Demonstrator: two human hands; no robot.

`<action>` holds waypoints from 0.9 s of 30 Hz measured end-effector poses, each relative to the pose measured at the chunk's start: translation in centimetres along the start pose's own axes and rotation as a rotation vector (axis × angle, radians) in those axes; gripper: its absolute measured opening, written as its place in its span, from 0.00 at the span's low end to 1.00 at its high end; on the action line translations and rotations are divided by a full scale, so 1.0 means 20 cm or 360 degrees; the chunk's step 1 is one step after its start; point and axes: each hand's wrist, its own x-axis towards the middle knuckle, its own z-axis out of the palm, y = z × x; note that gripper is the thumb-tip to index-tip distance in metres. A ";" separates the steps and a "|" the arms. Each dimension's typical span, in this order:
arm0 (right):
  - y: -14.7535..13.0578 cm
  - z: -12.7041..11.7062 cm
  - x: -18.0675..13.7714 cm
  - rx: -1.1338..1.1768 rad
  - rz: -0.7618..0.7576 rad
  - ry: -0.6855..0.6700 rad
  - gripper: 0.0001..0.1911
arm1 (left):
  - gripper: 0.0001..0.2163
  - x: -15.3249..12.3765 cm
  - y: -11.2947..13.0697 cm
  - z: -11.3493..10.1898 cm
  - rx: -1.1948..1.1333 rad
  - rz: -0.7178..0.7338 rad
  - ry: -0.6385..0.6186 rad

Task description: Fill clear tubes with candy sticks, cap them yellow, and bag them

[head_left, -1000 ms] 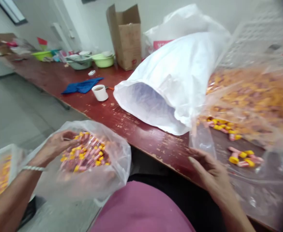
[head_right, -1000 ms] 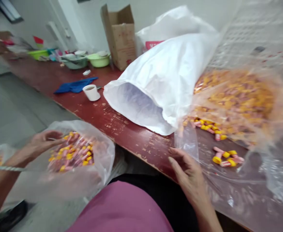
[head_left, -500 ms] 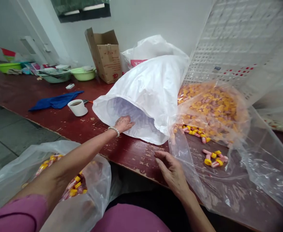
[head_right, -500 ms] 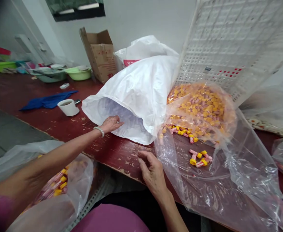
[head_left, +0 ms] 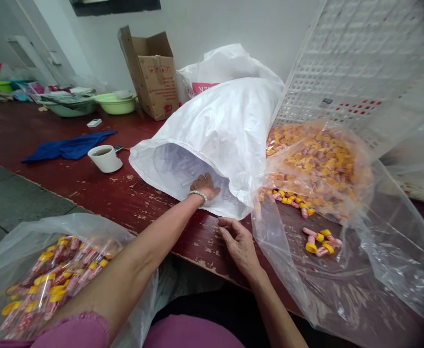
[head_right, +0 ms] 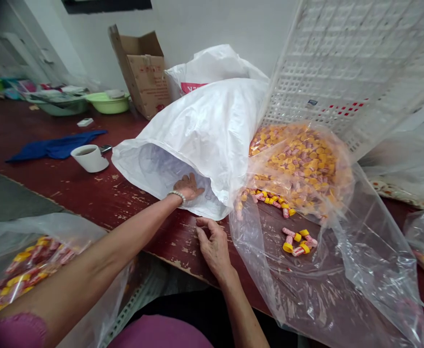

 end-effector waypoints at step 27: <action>-0.19 -0.02 -0.03 0.0488 0.0067 0.0032 0.36 | 0.35 -0.67 0.08 -0.06 -0.2115 0.0925 -0.0206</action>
